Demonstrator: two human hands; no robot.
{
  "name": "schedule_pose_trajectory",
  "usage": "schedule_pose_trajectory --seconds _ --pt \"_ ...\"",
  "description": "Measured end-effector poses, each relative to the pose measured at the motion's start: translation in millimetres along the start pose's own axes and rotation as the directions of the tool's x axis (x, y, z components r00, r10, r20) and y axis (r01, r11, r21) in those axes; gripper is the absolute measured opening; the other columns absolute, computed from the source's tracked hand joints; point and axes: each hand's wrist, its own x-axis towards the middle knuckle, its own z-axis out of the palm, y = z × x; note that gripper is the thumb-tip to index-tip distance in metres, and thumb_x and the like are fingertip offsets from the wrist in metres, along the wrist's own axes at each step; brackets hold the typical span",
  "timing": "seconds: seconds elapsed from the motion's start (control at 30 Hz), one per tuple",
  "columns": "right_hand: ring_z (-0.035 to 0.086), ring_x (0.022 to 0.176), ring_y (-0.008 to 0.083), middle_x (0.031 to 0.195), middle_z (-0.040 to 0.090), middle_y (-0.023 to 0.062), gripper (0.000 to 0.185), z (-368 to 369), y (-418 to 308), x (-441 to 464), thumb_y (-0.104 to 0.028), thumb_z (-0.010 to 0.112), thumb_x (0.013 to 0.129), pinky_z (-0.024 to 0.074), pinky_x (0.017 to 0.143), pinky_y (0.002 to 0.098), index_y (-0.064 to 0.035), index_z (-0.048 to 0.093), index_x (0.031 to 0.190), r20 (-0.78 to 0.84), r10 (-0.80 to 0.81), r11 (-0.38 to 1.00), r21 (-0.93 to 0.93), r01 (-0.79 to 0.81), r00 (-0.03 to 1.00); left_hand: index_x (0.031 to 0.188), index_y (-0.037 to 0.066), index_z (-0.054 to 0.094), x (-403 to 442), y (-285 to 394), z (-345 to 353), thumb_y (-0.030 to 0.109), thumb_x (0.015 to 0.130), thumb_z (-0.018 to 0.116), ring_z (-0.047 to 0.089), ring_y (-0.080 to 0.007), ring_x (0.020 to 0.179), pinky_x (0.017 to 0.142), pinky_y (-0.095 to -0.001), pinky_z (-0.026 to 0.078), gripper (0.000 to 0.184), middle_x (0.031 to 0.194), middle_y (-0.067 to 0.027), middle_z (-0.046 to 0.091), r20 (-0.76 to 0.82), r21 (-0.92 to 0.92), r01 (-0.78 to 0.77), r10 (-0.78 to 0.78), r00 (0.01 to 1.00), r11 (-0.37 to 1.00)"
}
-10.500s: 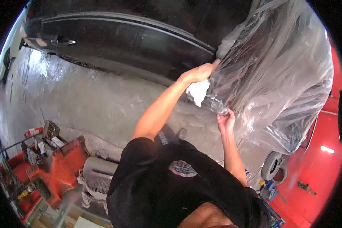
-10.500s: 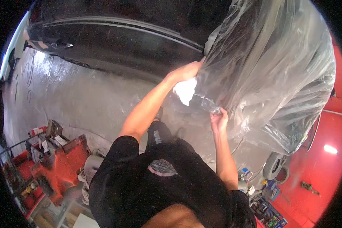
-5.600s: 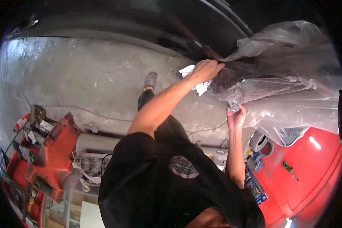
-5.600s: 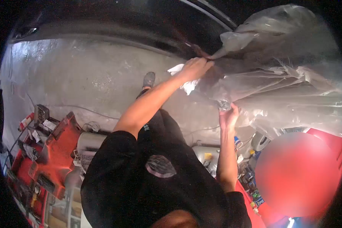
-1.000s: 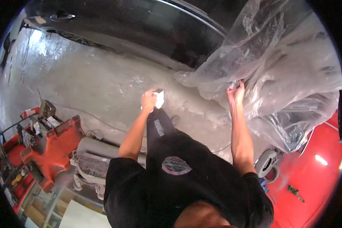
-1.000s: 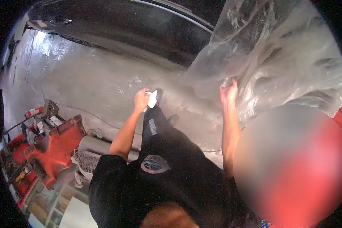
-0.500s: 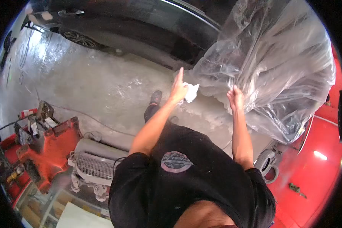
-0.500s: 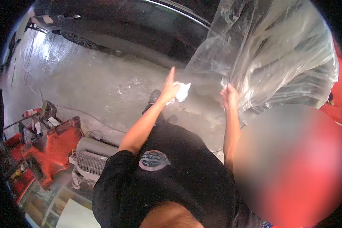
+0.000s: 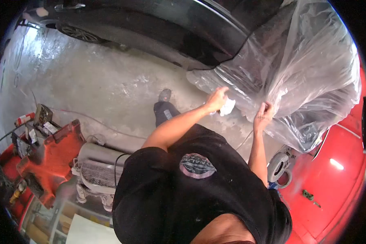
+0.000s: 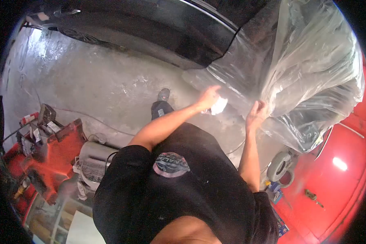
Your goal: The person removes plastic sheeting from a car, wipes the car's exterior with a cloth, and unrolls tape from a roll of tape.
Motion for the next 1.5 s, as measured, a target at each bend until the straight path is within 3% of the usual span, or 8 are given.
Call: schedule_pose_trajectory --seconds 0.13,0.37,0.5,0.53,0.63,0.77,1.3,1.5 --pt "0.066 0.097 0.0364 0.104 0.067 0.0183 0.018 34.0 -98.8 31.2 -0.01 0.063 0.094 0.0513 0.086 0.0412 -0.0035 0.066 0.111 0.234 -0.303 0.949 0.156 0.272 0.924 0.155 0.015 0.037 17.0 77.1 -73.9 0.014 0.095 0.055 0.063 -0.0424 0.106 0.09 -0.0498 0.052 0.063 0.13 -0.0226 0.057 -0.327 0.082 -0.302 0.312 0.892 0.95" --pt "0.064 0.093 0.0385 0.099 0.064 0.0178 0.018 80.7 -110.8 74.9 -0.009 0.064 0.093 0.052 0.08 0.0444 -0.0045 0.062 0.11 0.222 -0.403 0.913 0.168 0.373 0.888 0.162 0.026 0.019 57.9 87.2 -84.9 0.011 0.092 0.056 0.063 -0.0431 0.09 0.08 -0.053 0.052 0.08 0.104 -0.0208 0.057 -0.117 0.453 -0.22 0.302 0.946 0.864" --pt "0.066 0.09 0.0343 0.097 0.067 0.0159 0.014 72.3 -74.7 50.8 -0.012 0.066 0.094 0.0524 0.077 0.044 -0.0022 0.064 0.104 0.144 -0.331 0.943 0.085 0.322 0.932 0.157 0.023 0.036 48.7 88.1 -107.1 0.015 0.092 0.056 0.063 -0.0395 0.094 0.083 -0.0496 0.051 0.068 0.108 -0.0181 0.061 -0.064 0.318 -0.297 0.333 0.941 0.9" --pt "0.067 0.09 0.0337 0.097 0.068 0.0155 0.015 77.1 -53.8 43.5 -0.014 0.067 0.094 0.0531 0.077 0.0444 -0.0011 0.064 0.103 0.181 -0.026 0.972 0.233 -0.017 0.983 0.154 0.021 0.039 44.8 85.6 -110.9 0.016 0.093 0.056 0.063 -0.0395 0.097 0.085 -0.0491 0.051 0.064 0.111 -0.018 0.062 -0.073 0.291 -0.292 0.325 0.943 0.911" --pt "0.065 0.104 0.036 0.11 0.065 0.0216 0.038 74.5 -29.9 23.1 -0.022 0.067 0.097 0.0562 0.088 0.0472 0.0078 0.057 0.118 0.547 0.524 0.355 0.556 -0.752 0.653 0.14 0.01 0.056 33.7 71.9 -110.6 0.018 0.092 0.057 0.062 -0.0389 0.108 0.092 -0.0462 0.049 0.049 0.122 -0.0186 0.063 -0.08 0.192 -0.173 0.191 0.978 0.966" --pt "0.045 0.132 0.0442 0.14 0.04 0.0352 0.071 102.5 -26.8 43.9 -0.028 0.063 0.1 0.0476 0.107 0.0529 0.01 0.023 0.145 0.766 0.326 -0.387 0.643 -0.66 0.555 0.128 0.004 0.064 21.9 49.0 -94.7 0.021 0.092 0.062 0.064 -0.037 0.108 0.093 -0.0446 0.05 0.04 0.118 -0.0209 0.065 -0.1 0.205 -0.157 0.18 0.979 0.966" --pt "0.062 0.082 0.026 0.089 0.065 0.0112 0.022 135.4 9.8 45.0 -0.022 0.065 0.09 0.0528 0.07 0.0398 -0.0033 0.06 0.099 0.644 0.581 -0.386 0.757 -0.527 0.498 0.113 0.0 0.071 -24.7 48.2 -88.7 0.029 0.093 0.066 0.071 -0.0307 0.103 0.09 -0.0389 0.054 0.036 0.107 -0.0193 0.074 -0.217 0.046 0.004 0.006 0.976 0.999" --pt "0.061 0.081 0.0251 0.093 0.062 0.0118 0.046 100.7 -12.7 3.9 -0.035 0.058 0.099 0.0548 0.072 0.0404 -0.0044 0.052 0.133 0.585 0.603 -0.201 0.77 -0.606 0.543 0.109 -0.003 0.07 -15.3 71.3 -88.4 0.032 0.098 0.063 0.066 -0.0173 0.094 0.082 -0.033 0.051 0.038 0.1 -0.0111 0.073 -0.084 -0.092 0.192 -0.2 0.976 0.977"
